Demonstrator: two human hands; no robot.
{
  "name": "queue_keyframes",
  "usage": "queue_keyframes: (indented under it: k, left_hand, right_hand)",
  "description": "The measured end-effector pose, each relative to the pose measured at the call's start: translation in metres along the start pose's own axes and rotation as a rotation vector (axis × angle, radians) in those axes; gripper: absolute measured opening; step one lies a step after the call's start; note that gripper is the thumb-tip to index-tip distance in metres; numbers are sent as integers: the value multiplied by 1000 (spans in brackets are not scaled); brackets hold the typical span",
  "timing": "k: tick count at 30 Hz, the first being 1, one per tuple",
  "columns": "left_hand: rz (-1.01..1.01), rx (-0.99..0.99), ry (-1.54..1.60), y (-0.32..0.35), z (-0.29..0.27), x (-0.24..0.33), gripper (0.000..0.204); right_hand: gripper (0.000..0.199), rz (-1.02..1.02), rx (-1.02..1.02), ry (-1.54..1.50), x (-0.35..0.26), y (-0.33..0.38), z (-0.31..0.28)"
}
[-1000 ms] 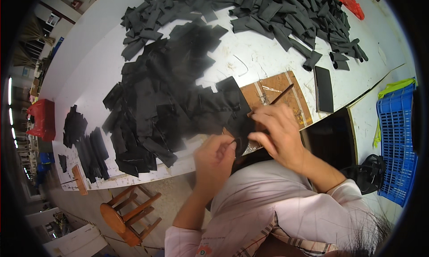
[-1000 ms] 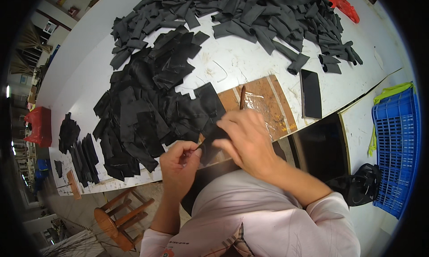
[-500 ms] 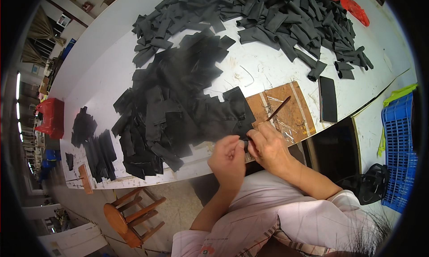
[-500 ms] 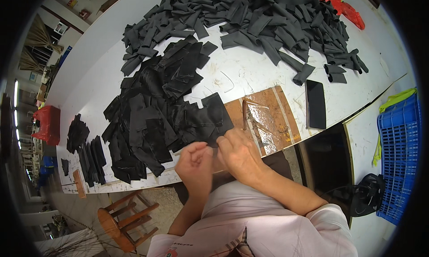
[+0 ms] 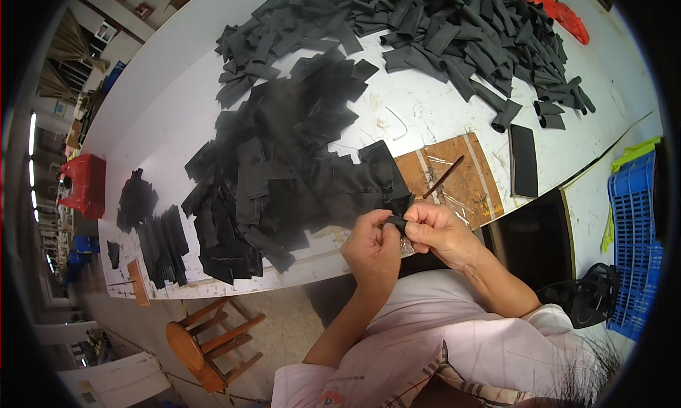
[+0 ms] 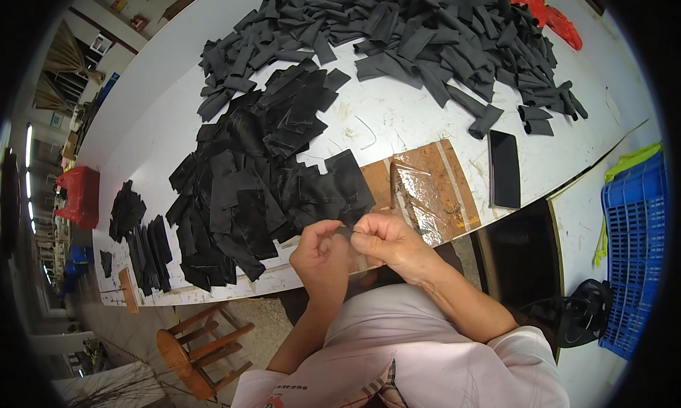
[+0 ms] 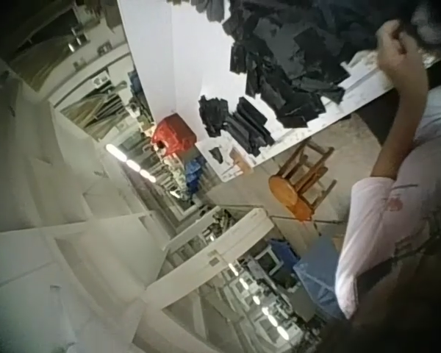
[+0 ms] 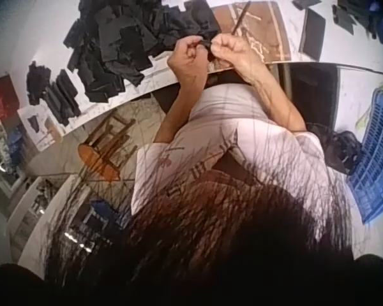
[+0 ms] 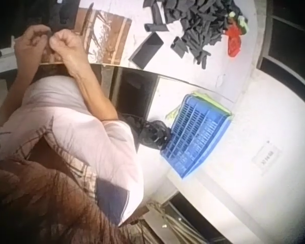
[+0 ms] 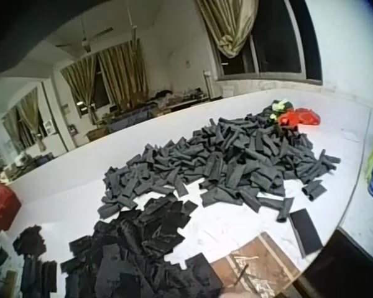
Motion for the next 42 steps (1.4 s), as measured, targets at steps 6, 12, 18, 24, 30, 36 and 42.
queue_keyframes:
  k: [6,12,18,24,30,36,42]
  left_hand:
    - [-633,-456,854,-1,-1,-2,22]
    - [-283,-433,199,2,0,40,32]
    - [138,-230,249,-4,18,60,15]
    - [-340,-648,1089,-36,28,94,16]
    - [-1076,-579,1660,-50,43,79,27]
    - [-1181,-447,1514,-50,49,20,28]
    - [-241,-537,843,-29,51,75,36]
  right_hand:
    - [13,29,75,-187,-1,5,-16]
    - [8,-370,-4,94,-25,16,-11]
    - [5,-845,216,811,-72,35,8]
    - [12,-668,88,581,-117,30,10]
    - [20,-203,-114,207,-118,0,-16]
    - [24,-12,-129,-28,-69,-23,-48]
    - [22,-168,-380,251,-112,-24,-38]
Point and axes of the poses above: each hand's wrist, its own y-axis away from the middle knuckle, its own z-axis out of the palm, x = y × z, the point moved 2 cm from there along -y, towards the middle knuckle, and after that the axes turned 4 degrees about x, right-handed, at the moved point
